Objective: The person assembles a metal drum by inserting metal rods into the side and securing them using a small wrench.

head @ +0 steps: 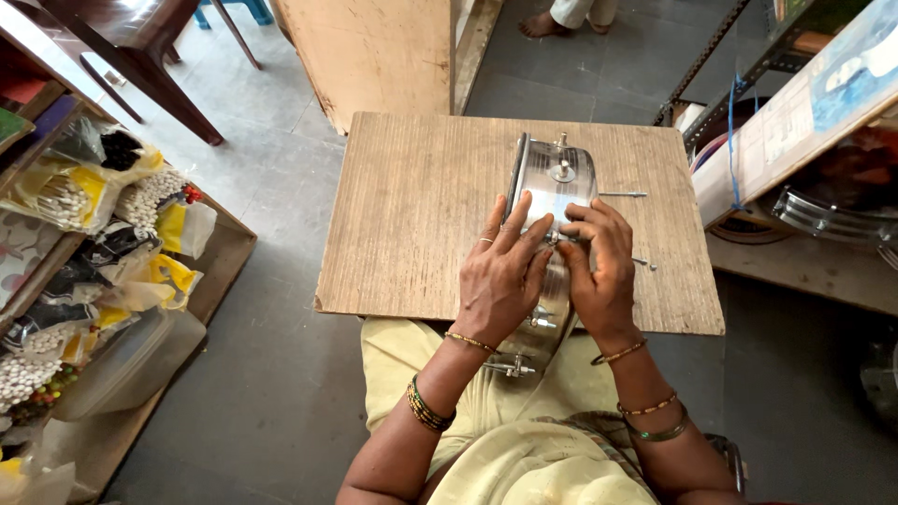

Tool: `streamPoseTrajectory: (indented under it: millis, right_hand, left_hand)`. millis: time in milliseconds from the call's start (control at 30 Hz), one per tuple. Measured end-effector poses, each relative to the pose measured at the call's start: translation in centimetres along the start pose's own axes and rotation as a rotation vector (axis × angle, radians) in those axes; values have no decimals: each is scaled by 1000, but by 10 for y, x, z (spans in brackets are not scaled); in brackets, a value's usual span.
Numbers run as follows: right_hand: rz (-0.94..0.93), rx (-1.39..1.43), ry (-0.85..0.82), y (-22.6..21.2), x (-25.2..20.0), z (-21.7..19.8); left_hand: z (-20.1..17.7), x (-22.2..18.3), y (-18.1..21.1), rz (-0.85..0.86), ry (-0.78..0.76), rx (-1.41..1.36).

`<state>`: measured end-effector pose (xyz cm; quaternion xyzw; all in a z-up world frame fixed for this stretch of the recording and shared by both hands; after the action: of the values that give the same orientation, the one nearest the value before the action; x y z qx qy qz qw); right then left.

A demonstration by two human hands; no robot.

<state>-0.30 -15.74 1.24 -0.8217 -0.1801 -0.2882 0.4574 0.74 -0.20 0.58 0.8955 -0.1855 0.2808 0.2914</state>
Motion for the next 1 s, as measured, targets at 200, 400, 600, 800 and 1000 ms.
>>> streamPoseTrajectory:
  millis: [200, 400, 600, 800, 1000]
  right_hand:
    - [-8, -44, 18, 6, 1, 5]
    - [-40, -1, -2, -4, 3, -2]
    - [-21, -4, 9, 0, 4, 1]
    - [-44, -40, 21, 10, 1, 5]
    - [-55, -5, 16, 5, 3, 2]
  left_hand:
    - [-2, 1, 0, 7, -10, -8]
    - [-3, 2, 1, 15, 8, 10]
    - [5, 1, -5, -151, -76, -111]
    - [11, 0, -7, -126, -129, 29]
    - [19, -4, -13, -169, -79, -88]
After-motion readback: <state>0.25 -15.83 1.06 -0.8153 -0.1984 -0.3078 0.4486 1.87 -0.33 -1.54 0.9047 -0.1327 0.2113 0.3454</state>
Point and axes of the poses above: each hand's wrist, its own x-axis towards the middle knuckle, its own z-axis out of the palm, y = z × x, the point moved 1 cm from there along x, towards the middle knuckle, and after that the axes turned 14 degrees about x, right-handed, at the moved point
